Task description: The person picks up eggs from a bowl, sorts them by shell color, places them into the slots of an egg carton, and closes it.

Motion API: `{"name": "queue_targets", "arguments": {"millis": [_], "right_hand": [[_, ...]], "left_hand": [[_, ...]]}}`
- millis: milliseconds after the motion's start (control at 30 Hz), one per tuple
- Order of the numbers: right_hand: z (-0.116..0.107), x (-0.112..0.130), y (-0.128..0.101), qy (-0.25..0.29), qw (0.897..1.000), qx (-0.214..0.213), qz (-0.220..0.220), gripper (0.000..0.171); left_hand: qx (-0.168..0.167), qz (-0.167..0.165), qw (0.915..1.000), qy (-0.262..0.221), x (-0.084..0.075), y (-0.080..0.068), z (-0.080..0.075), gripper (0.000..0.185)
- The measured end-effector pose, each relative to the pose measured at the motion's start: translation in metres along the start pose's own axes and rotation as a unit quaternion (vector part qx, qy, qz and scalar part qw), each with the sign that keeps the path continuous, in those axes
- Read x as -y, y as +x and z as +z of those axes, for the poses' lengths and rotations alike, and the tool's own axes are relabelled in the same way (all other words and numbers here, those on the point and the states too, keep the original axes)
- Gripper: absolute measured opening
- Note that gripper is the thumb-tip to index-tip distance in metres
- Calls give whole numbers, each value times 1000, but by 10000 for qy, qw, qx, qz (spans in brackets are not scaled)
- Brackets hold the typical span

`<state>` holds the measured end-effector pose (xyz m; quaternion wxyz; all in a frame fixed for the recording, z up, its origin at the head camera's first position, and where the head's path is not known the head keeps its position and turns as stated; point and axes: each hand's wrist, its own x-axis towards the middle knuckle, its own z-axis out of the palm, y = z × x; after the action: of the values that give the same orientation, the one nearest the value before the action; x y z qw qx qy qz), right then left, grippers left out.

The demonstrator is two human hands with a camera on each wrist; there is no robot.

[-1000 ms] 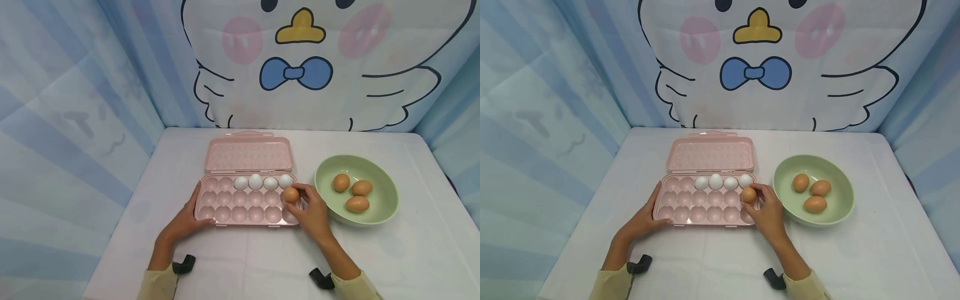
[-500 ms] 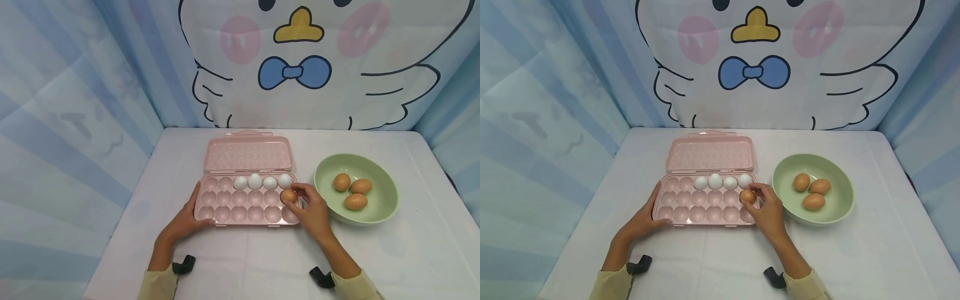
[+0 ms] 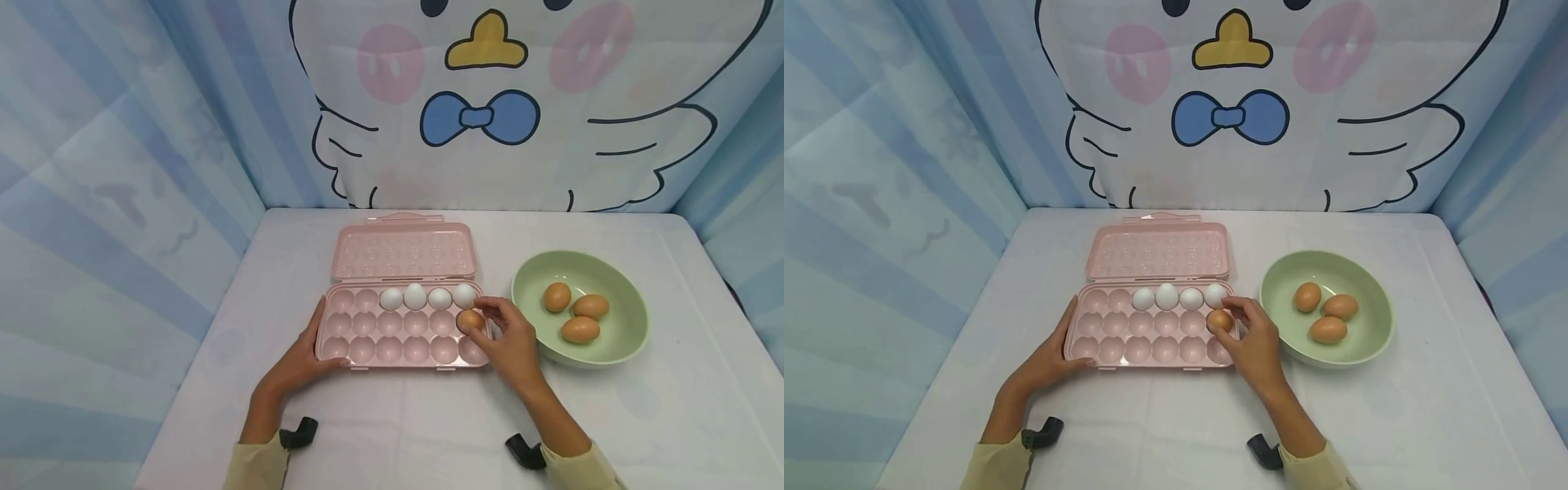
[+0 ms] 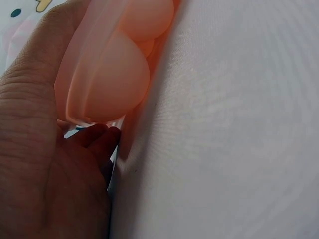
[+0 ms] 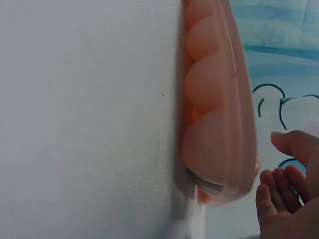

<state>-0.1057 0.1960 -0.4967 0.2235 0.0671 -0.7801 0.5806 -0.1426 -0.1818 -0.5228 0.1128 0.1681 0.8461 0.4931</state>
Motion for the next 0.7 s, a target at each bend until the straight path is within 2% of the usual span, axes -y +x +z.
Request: {"name": "queue_targets", "arguments": {"millis": [133, 300, 400, 533, 600, 700], "right_hand": [[-11, 11, 6, 216, 9998, -28, -6, 46], [-35, 21, 20, 39, 9995, -202, 251, 47], [-54, 24, 28, -399, 9967, -334, 629, 47], [-83, 21, 37, -1203, 9844, -386, 1220, 50], [-97, 17, 40, -1450, 9777, -324, 1486, 53], [-113, 13, 42, -1526, 9718, -173, 1788, 57]], "left_hand": [[-15, -11, 10000, 33, 1, 0, 0, 132], [-40, -86, 9999, 68, 2, 0, 0, 132], [-41, -82, 9999, 57, 1, 0, 0, 132], [-38, -34, 10000, 26, 1, 0, 0, 132], [-30, -60, 10000, 34, 0, 0, 0, 132], [-26, -58, 10000, 38, 0, -1, 0, 131]]}}
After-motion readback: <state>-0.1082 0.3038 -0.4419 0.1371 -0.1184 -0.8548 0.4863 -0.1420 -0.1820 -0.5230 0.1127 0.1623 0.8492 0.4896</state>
